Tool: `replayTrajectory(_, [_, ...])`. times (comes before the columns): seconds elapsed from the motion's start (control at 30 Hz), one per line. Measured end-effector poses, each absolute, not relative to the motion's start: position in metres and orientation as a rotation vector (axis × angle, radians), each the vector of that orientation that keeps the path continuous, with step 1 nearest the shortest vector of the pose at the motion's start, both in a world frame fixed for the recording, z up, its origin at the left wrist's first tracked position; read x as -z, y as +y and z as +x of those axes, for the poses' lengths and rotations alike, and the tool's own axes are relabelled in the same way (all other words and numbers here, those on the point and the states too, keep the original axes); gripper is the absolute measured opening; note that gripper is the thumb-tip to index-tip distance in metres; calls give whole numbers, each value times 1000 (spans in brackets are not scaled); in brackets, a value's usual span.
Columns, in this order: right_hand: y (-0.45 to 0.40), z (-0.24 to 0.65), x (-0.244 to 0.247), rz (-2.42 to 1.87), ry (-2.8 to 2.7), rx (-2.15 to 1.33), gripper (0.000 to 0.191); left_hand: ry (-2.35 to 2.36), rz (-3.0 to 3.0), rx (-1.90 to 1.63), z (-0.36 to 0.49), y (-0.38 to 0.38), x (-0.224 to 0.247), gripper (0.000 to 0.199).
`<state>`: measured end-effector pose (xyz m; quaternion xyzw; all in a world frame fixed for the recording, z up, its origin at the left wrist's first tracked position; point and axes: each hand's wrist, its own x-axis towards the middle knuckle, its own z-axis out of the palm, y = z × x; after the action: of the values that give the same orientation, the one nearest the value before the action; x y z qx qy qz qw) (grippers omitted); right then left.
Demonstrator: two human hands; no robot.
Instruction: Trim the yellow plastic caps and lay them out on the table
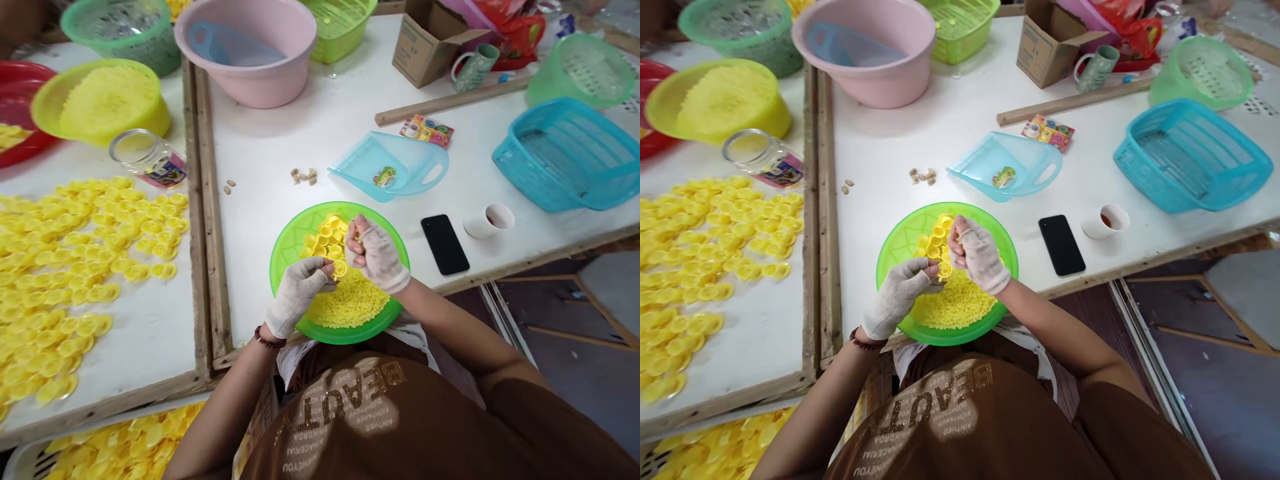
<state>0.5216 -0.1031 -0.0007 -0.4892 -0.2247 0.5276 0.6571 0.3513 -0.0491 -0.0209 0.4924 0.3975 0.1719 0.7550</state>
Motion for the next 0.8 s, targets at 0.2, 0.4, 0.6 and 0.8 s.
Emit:
replayTrajectory(0.2, [-138,544,27,-1736,-1691,-800,18,1005,1137,-646,303,-27,-4,39])
replayTrajectory(0.4, [-124,513,10,-1579,-1821,-684,19,1078,1231,-661,281,-28,-8,36])
replayTrajectory(0.6, [-104,502,-6,-1609,-1629,-1070,20,917,1529,-461,309,-46,11,33])
replayTrajectory(0.8, [-127,540,2,-1631,-1636,-1125,13,918,1437,-399,317,-46,21,34])
